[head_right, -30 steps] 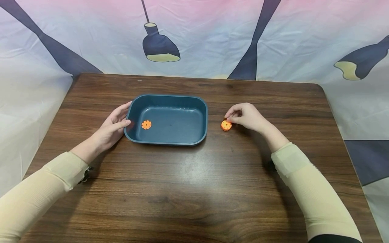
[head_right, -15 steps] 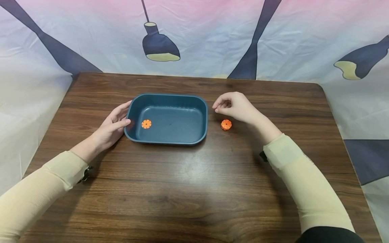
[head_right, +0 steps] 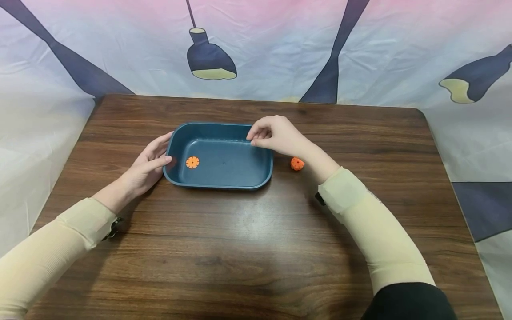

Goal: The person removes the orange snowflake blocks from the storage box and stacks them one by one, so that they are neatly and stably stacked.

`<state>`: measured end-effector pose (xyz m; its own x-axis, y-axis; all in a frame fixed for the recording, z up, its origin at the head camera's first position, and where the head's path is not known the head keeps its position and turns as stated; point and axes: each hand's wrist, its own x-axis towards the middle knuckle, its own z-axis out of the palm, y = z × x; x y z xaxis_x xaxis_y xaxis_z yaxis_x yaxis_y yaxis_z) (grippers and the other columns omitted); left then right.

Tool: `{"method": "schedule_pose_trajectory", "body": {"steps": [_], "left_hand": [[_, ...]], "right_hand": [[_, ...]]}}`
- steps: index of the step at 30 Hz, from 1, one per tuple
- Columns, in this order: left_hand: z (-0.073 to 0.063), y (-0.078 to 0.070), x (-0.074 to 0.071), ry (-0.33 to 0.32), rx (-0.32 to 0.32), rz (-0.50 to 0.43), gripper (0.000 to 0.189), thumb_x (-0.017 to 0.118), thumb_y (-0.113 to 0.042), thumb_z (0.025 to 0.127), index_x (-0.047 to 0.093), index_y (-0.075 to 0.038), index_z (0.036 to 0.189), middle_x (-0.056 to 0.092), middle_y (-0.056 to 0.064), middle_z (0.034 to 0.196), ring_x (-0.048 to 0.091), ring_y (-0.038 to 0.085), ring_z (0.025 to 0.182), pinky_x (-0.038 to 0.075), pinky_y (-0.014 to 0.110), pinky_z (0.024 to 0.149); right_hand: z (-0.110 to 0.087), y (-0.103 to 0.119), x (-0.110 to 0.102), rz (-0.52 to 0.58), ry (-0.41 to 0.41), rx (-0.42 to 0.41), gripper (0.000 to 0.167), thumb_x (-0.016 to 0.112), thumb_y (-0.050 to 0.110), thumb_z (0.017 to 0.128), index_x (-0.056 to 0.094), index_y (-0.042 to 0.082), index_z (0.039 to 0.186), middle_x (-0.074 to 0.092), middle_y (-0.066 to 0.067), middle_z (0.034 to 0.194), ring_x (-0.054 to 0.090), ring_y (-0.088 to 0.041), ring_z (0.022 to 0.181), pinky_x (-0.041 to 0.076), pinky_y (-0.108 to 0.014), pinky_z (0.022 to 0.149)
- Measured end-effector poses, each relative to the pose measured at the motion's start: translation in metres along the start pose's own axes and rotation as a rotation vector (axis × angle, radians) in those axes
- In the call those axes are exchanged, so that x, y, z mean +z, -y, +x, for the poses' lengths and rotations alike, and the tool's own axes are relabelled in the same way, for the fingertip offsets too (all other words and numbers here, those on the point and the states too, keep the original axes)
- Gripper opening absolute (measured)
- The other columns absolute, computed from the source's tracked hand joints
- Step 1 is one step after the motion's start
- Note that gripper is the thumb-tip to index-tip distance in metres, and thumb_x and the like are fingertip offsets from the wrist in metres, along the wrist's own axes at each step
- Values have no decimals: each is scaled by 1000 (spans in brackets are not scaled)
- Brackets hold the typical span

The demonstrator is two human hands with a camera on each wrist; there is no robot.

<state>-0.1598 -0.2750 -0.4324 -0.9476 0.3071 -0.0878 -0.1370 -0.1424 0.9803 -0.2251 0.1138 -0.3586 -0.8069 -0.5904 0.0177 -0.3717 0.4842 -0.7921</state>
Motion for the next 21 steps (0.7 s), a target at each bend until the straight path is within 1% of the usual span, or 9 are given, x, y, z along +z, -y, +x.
{"method": "schedule_pose_trajectory", "body": {"steps": [10, 21], "left_hand": [[0, -1, 1, -1, -3, 1, 61, 53, 1, 107, 38, -17, 164, 52, -12, 149, 52, 2, 134, 50, 15, 101], [0, 1, 0, -4, -8, 13, 61, 53, 1, 108, 38, -17, 164, 51, -12, 149, 52, 2, 134, 50, 15, 101]], "right_hand": [[22, 9, 25, 35, 68, -35, 14, 76, 5, 97, 78, -1, 110, 76, -12, 102, 67, -18, 89, 56, -23, 82], [40, 15, 52, 26, 125, -60, 14, 75, 5, 98, 78, -1, 110, 77, -13, 102, 69, -22, 92, 56, -27, 84]]}}
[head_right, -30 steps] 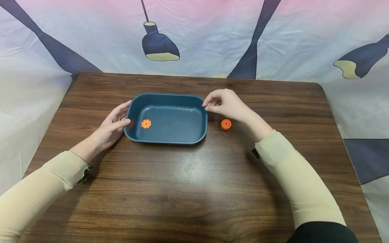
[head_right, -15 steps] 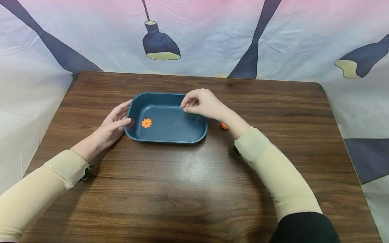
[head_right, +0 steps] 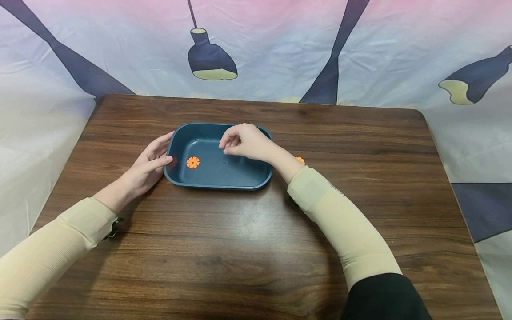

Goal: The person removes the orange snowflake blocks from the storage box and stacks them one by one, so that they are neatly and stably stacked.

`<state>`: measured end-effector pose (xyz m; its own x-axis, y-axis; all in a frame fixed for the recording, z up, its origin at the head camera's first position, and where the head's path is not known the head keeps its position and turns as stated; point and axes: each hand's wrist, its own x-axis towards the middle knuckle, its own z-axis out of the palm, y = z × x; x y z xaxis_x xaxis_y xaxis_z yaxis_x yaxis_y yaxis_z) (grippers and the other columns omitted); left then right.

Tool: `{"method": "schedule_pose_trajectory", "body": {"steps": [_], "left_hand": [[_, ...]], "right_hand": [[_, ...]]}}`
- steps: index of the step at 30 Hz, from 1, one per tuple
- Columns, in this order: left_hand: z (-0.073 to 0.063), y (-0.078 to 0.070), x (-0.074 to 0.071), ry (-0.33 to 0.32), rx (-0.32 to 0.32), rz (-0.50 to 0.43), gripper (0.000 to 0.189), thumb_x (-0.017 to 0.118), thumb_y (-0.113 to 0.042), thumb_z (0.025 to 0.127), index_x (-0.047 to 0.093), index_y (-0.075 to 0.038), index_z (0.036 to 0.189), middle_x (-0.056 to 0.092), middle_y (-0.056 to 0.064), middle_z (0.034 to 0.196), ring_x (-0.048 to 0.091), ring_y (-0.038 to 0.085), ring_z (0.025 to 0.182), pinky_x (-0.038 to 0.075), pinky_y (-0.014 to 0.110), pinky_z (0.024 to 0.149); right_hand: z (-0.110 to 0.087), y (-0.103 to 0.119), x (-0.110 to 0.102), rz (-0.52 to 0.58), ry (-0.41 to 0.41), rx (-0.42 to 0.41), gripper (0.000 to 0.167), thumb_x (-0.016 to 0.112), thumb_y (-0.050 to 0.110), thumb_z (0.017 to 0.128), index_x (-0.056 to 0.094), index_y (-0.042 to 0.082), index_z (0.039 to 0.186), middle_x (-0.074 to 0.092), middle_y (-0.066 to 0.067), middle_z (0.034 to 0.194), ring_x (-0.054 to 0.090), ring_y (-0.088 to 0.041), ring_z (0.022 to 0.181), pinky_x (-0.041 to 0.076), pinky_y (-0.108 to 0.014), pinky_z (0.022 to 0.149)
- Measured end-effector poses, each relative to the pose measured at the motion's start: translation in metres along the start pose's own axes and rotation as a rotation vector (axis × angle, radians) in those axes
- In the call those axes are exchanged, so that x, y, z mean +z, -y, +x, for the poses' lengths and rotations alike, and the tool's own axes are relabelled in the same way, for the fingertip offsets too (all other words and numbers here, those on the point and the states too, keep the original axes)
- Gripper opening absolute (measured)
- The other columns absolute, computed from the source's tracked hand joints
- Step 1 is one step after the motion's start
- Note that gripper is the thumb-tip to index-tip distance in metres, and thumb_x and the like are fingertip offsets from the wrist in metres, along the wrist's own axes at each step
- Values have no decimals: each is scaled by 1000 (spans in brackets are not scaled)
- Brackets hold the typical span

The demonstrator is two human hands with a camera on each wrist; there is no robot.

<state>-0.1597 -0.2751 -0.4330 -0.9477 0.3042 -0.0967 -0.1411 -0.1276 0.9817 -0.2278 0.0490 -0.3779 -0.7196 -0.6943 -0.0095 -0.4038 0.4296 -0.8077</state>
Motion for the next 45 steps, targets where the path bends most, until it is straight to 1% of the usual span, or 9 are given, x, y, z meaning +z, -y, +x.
{"method": "schedule_pose_trajectory", "body": {"steps": [7, 14, 20, 26, 33, 40, 45], "left_hand": [[0, 0, 0, 2, -1, -6, 61, 53, 1, 108, 38, -18, 164, 51, -12, 150, 52, 2, 134, 50, 14, 101], [1, 0, 0, 4, -3, 2, 61, 54, 1, 108, 38, -18, 164, 52, -11, 150, 52, 3, 134, 50, 14, 101], [1, 0, 1, 7, -9, 3, 62, 53, 0, 108, 37, -18, 164, 51, -12, 150, 51, 2, 135, 50, 15, 102], [2, 0, 1, 8, -12, -2, 62, 53, 0, 108, 37, -18, 164, 51, -12, 150, 50, 3, 136, 49, 15, 102], [1, 1, 1, 14, 5, -22, 61, 52, 2, 108, 39, -20, 163, 52, -11, 150, 51, 4, 134, 49, 16, 101], [1, 2, -1, 22, 20, -27, 60, 51, 2, 108, 40, -20, 163, 52, -11, 151, 52, 4, 134, 49, 16, 101], [1, 3, -2, 21, 22, -21, 60, 52, 1, 108, 39, -20, 163, 51, -10, 152, 51, 5, 136, 48, 17, 101]], "right_hand": [[11, 3, 14, 33, 26, -2, 14, 76, 6, 98, 78, 0, 111, 76, -12, 104, 68, -21, 93, 56, -28, 86], [22, 9, 26, 18, 35, -13, 16, 77, 6, 97, 77, 1, 112, 76, -12, 105, 69, -21, 95, 58, -28, 89], [30, 14, 37, 13, 40, -13, 19, 78, 5, 96, 77, 1, 114, 75, -14, 111, 70, -21, 98, 59, -28, 91], [36, 18, 48, -6, 41, -13, 21, 78, 5, 95, 76, 3, 116, 73, -13, 113, 70, -20, 99, 59, -26, 91], [41, 22, 59, -27, 45, -26, 20, 76, 3, 96, 76, 2, 116, 71, -12, 112, 70, -20, 99, 59, -24, 90], [45, 27, 68, -80, 65, -24, 20, 75, 4, 97, 76, 2, 117, 69, -11, 114, 68, -20, 100, 57, -22, 91], [47, 25, 71, -119, 63, -25, 22, 75, 5, 97, 75, 4, 120, 69, -10, 116, 67, -20, 104, 56, -24, 94]]}}
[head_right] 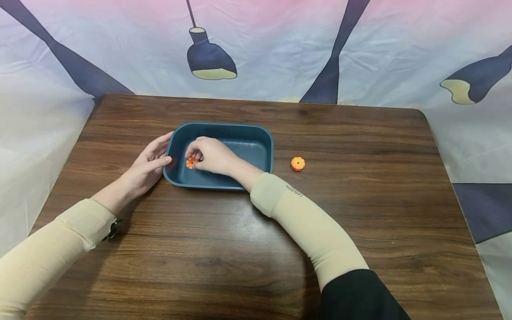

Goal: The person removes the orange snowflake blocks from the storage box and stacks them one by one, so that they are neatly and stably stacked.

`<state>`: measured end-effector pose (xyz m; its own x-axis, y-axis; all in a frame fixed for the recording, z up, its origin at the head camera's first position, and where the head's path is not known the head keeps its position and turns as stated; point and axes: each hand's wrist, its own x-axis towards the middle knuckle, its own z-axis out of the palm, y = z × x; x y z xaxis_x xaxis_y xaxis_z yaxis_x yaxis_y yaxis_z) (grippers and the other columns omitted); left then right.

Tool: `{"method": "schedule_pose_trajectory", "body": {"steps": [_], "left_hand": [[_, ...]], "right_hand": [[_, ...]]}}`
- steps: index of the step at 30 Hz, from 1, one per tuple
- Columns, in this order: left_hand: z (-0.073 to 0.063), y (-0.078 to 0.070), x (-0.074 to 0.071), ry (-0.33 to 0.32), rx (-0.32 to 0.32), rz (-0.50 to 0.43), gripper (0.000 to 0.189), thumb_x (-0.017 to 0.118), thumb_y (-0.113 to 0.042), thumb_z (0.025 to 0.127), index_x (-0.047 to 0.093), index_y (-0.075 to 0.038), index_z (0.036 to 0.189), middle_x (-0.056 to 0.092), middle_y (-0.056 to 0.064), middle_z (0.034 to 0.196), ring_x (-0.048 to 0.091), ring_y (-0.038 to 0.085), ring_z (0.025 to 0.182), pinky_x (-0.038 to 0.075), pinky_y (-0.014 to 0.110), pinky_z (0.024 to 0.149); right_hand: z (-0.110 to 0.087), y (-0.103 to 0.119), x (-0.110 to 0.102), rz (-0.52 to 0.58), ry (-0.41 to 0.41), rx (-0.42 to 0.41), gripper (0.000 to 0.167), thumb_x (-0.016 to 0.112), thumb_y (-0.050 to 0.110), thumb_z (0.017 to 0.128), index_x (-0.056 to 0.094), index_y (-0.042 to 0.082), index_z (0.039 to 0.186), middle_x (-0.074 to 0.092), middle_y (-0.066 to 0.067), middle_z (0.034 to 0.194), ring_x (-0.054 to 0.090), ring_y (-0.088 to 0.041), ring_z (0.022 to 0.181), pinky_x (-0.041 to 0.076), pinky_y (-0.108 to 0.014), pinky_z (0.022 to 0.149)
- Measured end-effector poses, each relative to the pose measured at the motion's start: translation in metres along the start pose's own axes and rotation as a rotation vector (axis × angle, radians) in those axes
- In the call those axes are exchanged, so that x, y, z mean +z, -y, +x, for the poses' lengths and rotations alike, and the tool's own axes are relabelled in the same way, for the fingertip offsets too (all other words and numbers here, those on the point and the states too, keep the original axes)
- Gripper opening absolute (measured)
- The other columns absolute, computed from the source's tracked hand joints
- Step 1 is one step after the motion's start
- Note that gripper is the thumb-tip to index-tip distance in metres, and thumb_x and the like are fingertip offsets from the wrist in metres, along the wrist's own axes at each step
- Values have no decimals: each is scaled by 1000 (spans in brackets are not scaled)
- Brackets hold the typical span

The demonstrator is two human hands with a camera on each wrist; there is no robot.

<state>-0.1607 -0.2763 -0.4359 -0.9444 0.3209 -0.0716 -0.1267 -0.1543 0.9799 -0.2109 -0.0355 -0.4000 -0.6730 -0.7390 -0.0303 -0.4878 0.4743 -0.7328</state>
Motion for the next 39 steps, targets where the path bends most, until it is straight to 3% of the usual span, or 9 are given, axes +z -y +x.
{"method": "schedule_pose_trajectory", "body": {"steps": [14, 24, 32, 39], "left_hand": [[0, -1, 0, 1, -18, 17, 61, 52, -1, 109, 37, -20, 165, 50, -12, 153, 49, 3, 139, 47, 16, 104], [-1, -4, 1, 0, -17, 17, 61, 52, -1, 109, 36, -19, 165, 50, -12, 152, 49, 3, 138, 47, 16, 104], [-1, -4, 0, 0, -1, 7, 61, 52, 1, 108, 38, -19, 164, 51, -12, 151, 50, 3, 138, 47, 15, 103], [-1, -2, 2, -6, -4, 14, 61, 52, 1, 108, 38, -19, 164, 51, -14, 151, 49, 0, 138, 45, 15, 108]], "right_hand": [[3, -7, 6, -114, 2, -43, 31, 76, 8, 98, 73, 9, 129, 69, -6, 129, 64, -20, 121, 50, -31, 109], [5, -5, 6, -196, 62, -64, 42, 79, 14, 98, 69, 9, 138, 66, -6, 144, 55, -22, 142, 37, -34, 125], [6, -4, 8, -202, 47, -57, 30, 76, 13, 100, 72, 10, 130, 69, -5, 135, 59, -21, 134, 39, -34, 122], [5, -6, 9, -184, 40, -14, 29, 79, 13, 97, 73, 11, 126, 69, -4, 130, 63, -19, 124, 48, -32, 112]]}}
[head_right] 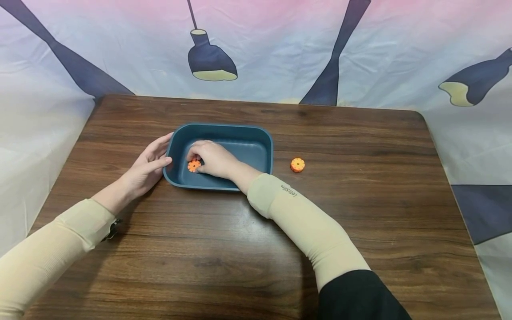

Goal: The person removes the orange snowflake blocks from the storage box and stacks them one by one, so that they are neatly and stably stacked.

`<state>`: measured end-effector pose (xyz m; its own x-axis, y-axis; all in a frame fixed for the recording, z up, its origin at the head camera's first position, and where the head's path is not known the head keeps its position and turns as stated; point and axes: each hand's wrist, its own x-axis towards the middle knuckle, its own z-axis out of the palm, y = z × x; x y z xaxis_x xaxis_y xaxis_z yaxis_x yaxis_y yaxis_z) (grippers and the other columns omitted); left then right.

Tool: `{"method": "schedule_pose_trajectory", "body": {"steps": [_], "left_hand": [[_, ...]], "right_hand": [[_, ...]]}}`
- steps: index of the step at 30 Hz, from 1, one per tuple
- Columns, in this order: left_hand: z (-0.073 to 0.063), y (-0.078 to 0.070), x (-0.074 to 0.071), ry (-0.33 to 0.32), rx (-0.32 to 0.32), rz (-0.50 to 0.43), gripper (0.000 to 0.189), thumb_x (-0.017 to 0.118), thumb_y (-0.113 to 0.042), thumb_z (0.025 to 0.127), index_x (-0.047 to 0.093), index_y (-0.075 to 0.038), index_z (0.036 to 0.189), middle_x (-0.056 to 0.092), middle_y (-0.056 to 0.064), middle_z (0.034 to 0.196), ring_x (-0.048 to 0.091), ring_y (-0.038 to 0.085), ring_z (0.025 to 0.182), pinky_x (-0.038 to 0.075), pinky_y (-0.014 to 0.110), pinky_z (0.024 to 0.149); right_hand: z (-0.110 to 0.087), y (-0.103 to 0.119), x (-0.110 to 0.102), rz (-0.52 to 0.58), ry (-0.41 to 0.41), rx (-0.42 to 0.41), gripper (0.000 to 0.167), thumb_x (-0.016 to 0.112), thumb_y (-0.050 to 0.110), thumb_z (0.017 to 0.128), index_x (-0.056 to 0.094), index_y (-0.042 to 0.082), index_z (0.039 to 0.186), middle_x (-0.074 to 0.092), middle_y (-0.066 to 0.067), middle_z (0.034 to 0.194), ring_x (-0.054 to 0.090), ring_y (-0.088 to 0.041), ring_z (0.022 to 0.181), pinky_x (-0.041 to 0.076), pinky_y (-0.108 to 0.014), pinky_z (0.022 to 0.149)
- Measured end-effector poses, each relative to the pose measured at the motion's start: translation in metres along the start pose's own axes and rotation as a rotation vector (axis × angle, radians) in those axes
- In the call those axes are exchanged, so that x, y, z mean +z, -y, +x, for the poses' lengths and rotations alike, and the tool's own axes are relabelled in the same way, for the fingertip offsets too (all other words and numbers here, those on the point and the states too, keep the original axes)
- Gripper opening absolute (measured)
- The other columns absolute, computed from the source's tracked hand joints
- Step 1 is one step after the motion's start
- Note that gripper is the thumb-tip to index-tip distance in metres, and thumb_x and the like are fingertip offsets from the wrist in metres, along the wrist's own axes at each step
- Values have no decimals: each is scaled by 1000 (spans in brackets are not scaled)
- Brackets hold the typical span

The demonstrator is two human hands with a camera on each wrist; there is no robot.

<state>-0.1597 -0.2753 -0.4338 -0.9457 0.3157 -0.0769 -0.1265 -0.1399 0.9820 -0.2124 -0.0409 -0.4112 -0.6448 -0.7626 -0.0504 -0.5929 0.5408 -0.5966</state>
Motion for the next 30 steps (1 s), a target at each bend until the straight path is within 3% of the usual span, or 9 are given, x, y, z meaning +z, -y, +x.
{"method": "schedule_pose_trajectory", "body": {"steps": [10, 19, 30], "left_hand": [[0, 2, 1, -3, 2, -8, 61, 51, 3, 108, 38, -17, 164, 50, -13, 152, 49, -2, 138, 43, 14, 111], [-2, 1, 1, 5, 13, -16, 60, 51, 4, 107, 40, -19, 162, 51, -12, 152, 48, 0, 139, 43, 14, 111], [0, 1, 0, -3, 5, -2, 61, 51, 2, 108, 39, -18, 163, 52, -14, 150, 49, -1, 138, 43, 14, 110]], "right_hand": [[-3, -3, -1, 27, -18, 36, 28, 82, 14, 95, 75, 11, 122, 69, -6, 121, 64, -19, 108, 53, -31, 99], [-5, -5, -7, 138, -48, 0, 10, 74, 5, 99, 78, 9, 107, 71, -7, 106, 65, -17, 95, 53, -24, 87], [-16, -5, -28, 240, -129, 2, 8, 74, 7, 100, 79, 8, 106, 75, -6, 100, 67, -16, 91, 56, -24, 87]]}}
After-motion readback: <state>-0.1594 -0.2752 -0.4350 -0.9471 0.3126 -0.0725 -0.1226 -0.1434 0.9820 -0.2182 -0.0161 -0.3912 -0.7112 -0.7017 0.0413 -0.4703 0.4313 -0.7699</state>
